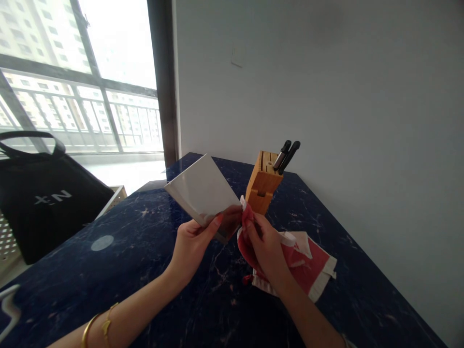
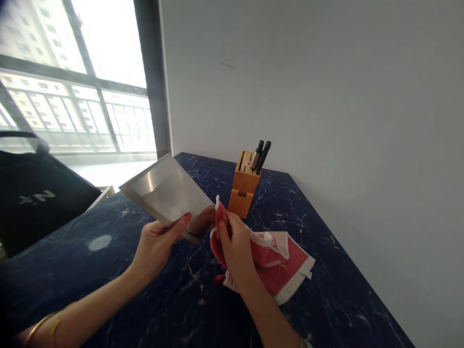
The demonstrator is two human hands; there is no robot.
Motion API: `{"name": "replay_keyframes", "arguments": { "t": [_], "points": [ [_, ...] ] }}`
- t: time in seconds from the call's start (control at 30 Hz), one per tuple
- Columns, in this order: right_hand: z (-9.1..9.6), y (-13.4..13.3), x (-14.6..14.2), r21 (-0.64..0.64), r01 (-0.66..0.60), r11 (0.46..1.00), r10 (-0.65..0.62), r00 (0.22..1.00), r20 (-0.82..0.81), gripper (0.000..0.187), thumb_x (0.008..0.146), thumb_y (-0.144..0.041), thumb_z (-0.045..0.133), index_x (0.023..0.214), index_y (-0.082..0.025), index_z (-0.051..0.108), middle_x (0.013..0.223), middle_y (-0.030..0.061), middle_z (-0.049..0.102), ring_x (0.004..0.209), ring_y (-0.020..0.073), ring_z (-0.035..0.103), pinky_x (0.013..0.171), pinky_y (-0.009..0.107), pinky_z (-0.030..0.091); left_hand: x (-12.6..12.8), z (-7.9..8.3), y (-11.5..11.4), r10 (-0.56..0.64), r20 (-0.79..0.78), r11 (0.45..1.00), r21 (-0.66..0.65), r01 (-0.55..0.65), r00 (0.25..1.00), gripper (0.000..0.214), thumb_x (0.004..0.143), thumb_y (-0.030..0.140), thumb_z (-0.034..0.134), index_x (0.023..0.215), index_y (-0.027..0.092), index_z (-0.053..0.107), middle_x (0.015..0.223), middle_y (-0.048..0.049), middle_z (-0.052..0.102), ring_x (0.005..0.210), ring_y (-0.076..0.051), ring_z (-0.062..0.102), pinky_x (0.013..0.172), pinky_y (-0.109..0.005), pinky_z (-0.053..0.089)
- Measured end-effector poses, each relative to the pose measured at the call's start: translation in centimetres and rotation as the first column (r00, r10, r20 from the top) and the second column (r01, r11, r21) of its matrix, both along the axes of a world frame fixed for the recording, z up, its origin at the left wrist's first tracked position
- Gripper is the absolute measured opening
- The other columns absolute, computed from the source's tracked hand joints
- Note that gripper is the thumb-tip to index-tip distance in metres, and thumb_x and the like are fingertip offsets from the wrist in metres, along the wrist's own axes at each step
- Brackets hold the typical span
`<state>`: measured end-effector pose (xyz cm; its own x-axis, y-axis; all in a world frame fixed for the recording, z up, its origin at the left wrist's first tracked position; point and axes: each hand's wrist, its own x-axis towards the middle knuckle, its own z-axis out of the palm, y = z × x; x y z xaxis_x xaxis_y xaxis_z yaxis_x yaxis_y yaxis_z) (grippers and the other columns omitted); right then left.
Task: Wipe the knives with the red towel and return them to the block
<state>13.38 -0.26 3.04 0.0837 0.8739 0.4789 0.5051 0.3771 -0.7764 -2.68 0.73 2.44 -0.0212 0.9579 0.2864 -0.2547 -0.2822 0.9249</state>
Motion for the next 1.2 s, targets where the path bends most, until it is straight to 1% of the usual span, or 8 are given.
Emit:
{"name": "replay_keyframes", "arguments": {
  "t": [0.13,0.27,0.47,0.67,0.8,0.9,1.03,1.2],
  "points": [
    [-0.4,0.1,-0.1,0.028,-0.054,0.998,0.053,0.998,0.042,0.034,0.081,-0.023,0.047,0.115,-0.021,0.053,0.112,0.0061,0.058,0.103,0.0209,0.051,0.090,0.035,0.036,-0.1,0.0,0.3,-0.003,0.063,1.000,-0.028,0.005,0.998,0.015,0.070,0.027,0.068,0.082,0.018,0.071,0.081,-0.0004,0.072,0.072,-0.018,0.064,0.062,-0.024,0.051],
    [-0.8,0.4,0.2,-0.003,-0.062,0.998,0.062,0.994,0.086,0.042,0.077,-0.018,0.050,0.119,-0.022,0.050,0.117,0.0059,0.055,0.107,0.0215,0.049,0.094,0.038,0.034,-0.2,0.2,0.6,-0.016,0.144,0.997,-0.066,0.026,0.990,0.020,0.068,0.030,0.069,0.082,0.015,0.070,0.079,-0.0031,0.072,0.069,-0.020,0.064,0.061,-0.028,0.053],
    [-1.3,0.9,0.8,-0.120,-0.018,0.993,0.037,0.987,0.156,0.035,0.077,-0.017,0.049,0.111,-0.017,0.056,0.108,0.0084,0.060,0.098,0.0216,0.054,0.087,0.036,0.038,-0.7,0.4,1.2,-0.042,0.253,0.993,-0.099,0.069,0.967,0.023,0.069,0.028,0.068,0.086,0.013,0.068,0.082,-0.0053,0.071,0.068,-0.020,0.065,0.061,-0.031,0.053],
    [-1.8,1.0,1.4,-0.151,0.000,0.988,0.032,0.977,0.210,0.024,0.077,-0.018,0.051,0.098,-0.018,0.061,0.091,0.0063,0.064,0.082,0.0198,0.057,0.075,0.031,0.042,-1.0,0.8,1.5,-0.014,0.279,0.993,-0.111,0.047,0.960,0.025,0.066,0.029,0.071,0.084,0.012,0.068,0.080,-0.0057,0.071,0.067,-0.019,0.064,0.061,-0.031,0.053],
    [-2.5,0.9,1.9,-0.156,0.004,0.988,0.032,0.973,0.227,0.013,0.079,-0.021,0.050,0.083,-0.018,0.062,0.079,0.0040,0.063,0.072,0.0175,0.056,0.068,0.029,0.041,-1.4,1.0,1.9,0.012,0.276,0.995,-0.096,0.015,0.961,0.021,0.064,0.029,0.072,0.079,0.014,0.069,0.077,-0.0041,0.071,0.064,-0.017,0.064,0.058,-0.028,0.052],
    [-3.0,1.0,2.1,-0.159,-0.020,0.987,0.058,0.969,0.239,0.016,0.082,-0.025,0.047,0.075,-0.018,0.059,0.075,0.0028,0.061,0.069,0.0165,0.055,0.064,0.027,0.040,-1.7,1.0,2.2,0.028,0.271,0.996,-0.085,-0.005,0.962,0.017,0.065,0.028,0.072,0.075,0.014,0.069,0.073,-0.0027,0.070,0.060,-0.014,0.062,0.055,-0.024,0.051],
    [-2.8,0.9,1.9,-0.138,-0.047,0.989,0.077,0.972,0.223,0.015,0.083,-0.023,0.045,0.074,-0.019,0.056,0.076,0.0021,0.059,0.071,0.0159,0.054,0.066,0.027,0.039,-1.8,1.0,2.1,-0.002,0.250,0.999,-0.047,0.014,0.968,0.014,0.068,0.026,0.069,0.075,0.014,0.069,0.069,-0.0015,0.069,0.059,-0.013,0.061,0.054,-0.022,0.050],
    [-1.7,0.5,1.1,-0.077,-0.048,0.996,0.063,0.977,0.206,0.014,0.084,-0.021,0.043,0.079,-0.020,0.055,0.079,0.0020,0.058,0.075,0.0164,0.053,0.070,0.028,0.039,-1.7,1.0,1.7,-0.045,0.191,0.999,-0.005,0.047,0.980,0.015,0.069,0.026,0.068,0.079,0.016,0.070,0.071,-0.0016,0.069,0.062,-0.015,0.061,0.056,-0.025,0.050]
  ]
}}
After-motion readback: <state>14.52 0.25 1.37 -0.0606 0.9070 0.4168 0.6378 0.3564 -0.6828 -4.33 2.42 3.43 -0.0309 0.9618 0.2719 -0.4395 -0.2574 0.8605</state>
